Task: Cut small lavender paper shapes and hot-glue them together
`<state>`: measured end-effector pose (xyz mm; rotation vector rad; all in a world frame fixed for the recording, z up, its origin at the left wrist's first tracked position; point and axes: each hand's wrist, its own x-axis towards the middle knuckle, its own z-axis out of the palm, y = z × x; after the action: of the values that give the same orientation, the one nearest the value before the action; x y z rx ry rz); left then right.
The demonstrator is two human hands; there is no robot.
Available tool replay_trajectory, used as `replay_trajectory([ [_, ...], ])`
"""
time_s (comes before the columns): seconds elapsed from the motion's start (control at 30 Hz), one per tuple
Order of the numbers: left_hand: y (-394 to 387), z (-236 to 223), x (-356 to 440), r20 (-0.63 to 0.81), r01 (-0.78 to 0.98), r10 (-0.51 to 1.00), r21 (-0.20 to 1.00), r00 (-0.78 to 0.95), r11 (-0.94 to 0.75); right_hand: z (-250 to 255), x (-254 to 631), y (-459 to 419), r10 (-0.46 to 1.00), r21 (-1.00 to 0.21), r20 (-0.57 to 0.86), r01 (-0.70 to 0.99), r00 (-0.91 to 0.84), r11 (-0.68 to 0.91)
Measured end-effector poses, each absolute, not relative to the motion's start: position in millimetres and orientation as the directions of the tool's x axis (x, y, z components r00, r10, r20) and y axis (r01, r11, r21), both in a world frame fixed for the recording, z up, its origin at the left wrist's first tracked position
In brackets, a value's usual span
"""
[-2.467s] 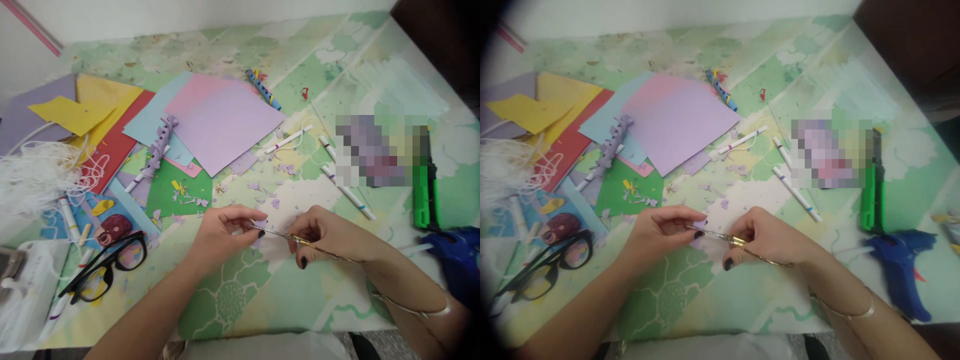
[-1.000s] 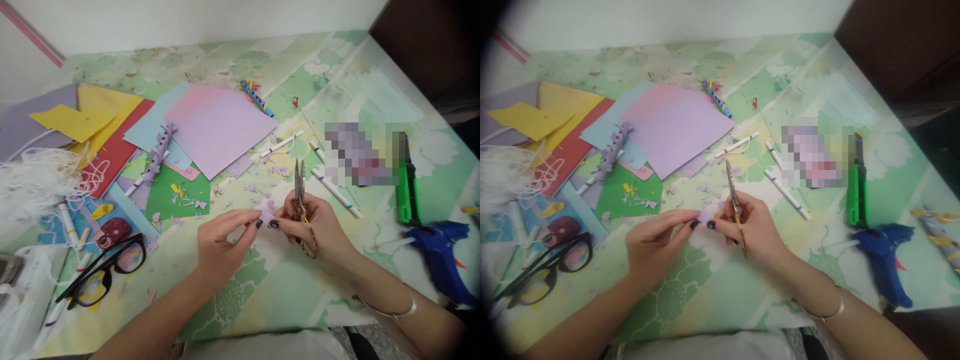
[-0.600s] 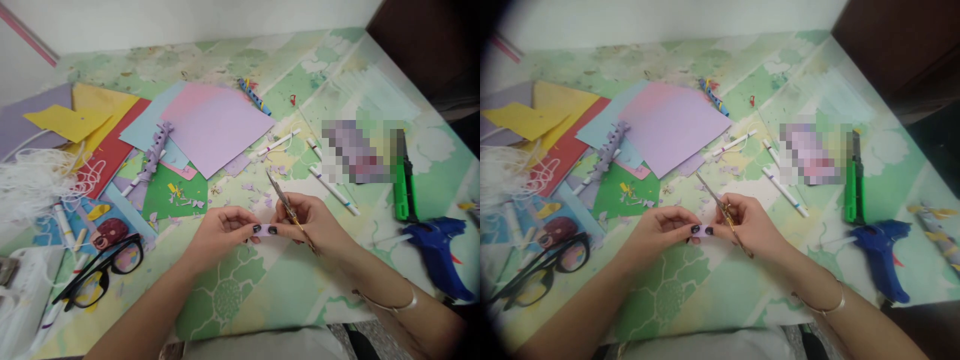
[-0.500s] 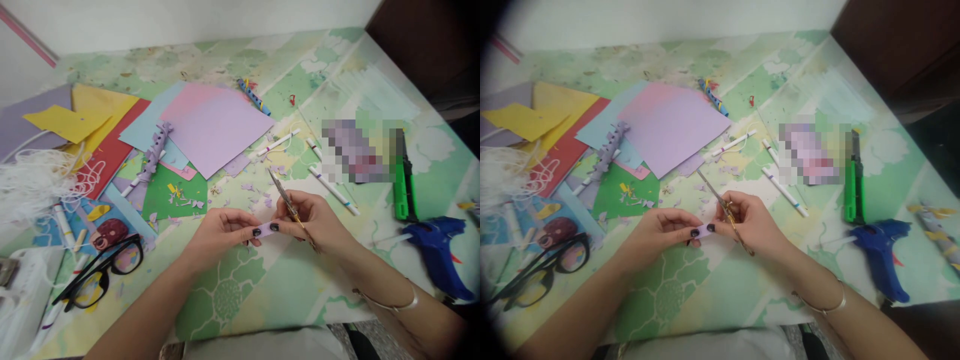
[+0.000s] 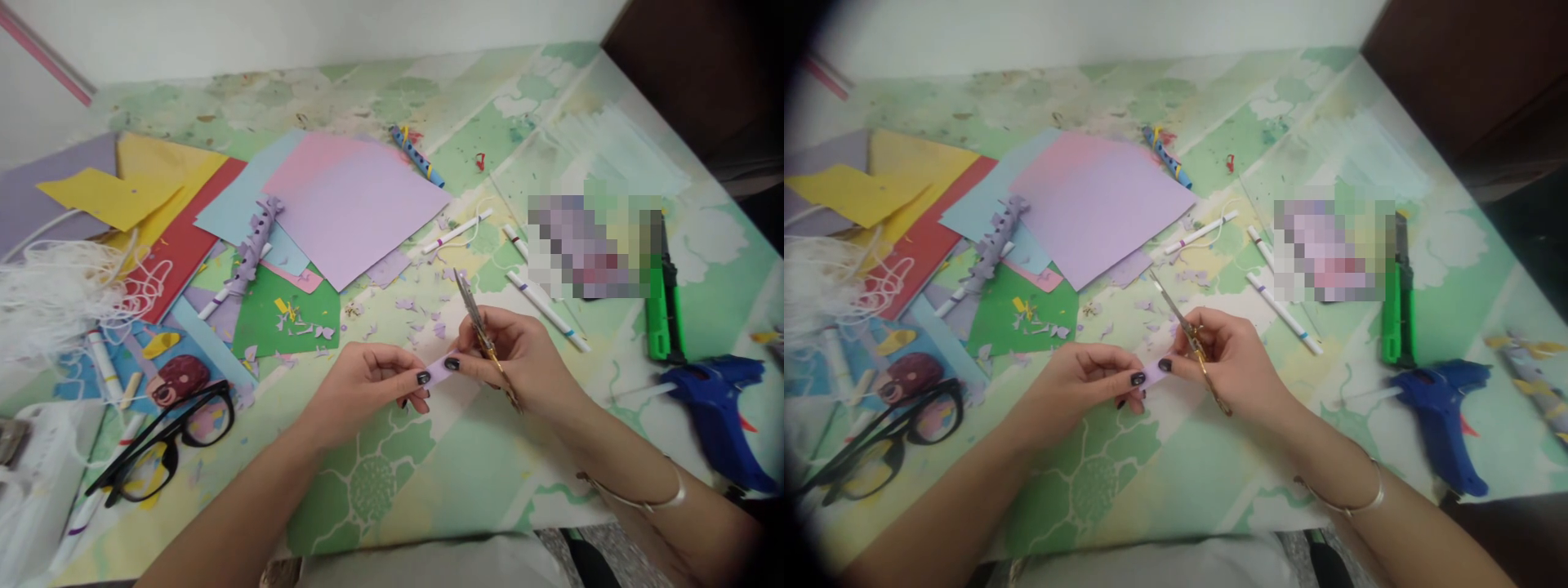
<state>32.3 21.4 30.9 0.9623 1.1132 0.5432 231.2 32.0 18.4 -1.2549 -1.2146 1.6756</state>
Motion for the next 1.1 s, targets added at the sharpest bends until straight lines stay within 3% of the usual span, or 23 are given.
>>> replay_trajectory([
  [0.37, 15, 22, 39, -0.477, -0.031, 0.850, 0.868, 0.223, 0.495, 16, 219, 27, 0.940, -0.960, -0.273, 0.002, -0.206, -0.279],
  [0.57, 14, 23, 45, -0.440, 0.036, 0.888, 0.898, 0.138, 0.439, 12, 217, 27, 0.955, -0.967, -0.253, 0.065, -0.155, -0.245],
  [0.93, 10, 17, 44, -0.350, 0.229, 0.929, 0.920, 0.123, 0.317, 19, 217, 25, 0.919, -0.942, -0.335, 0.040, -0.207, -0.334],
  [1.1, 14, 20, 40, -0.333, 0.174, 0.940, 0.932, 0.069, 0.317, 21, 219, 26, 0.924, -0.939, -0.344, 0.035, -0.165, -0.343],
])
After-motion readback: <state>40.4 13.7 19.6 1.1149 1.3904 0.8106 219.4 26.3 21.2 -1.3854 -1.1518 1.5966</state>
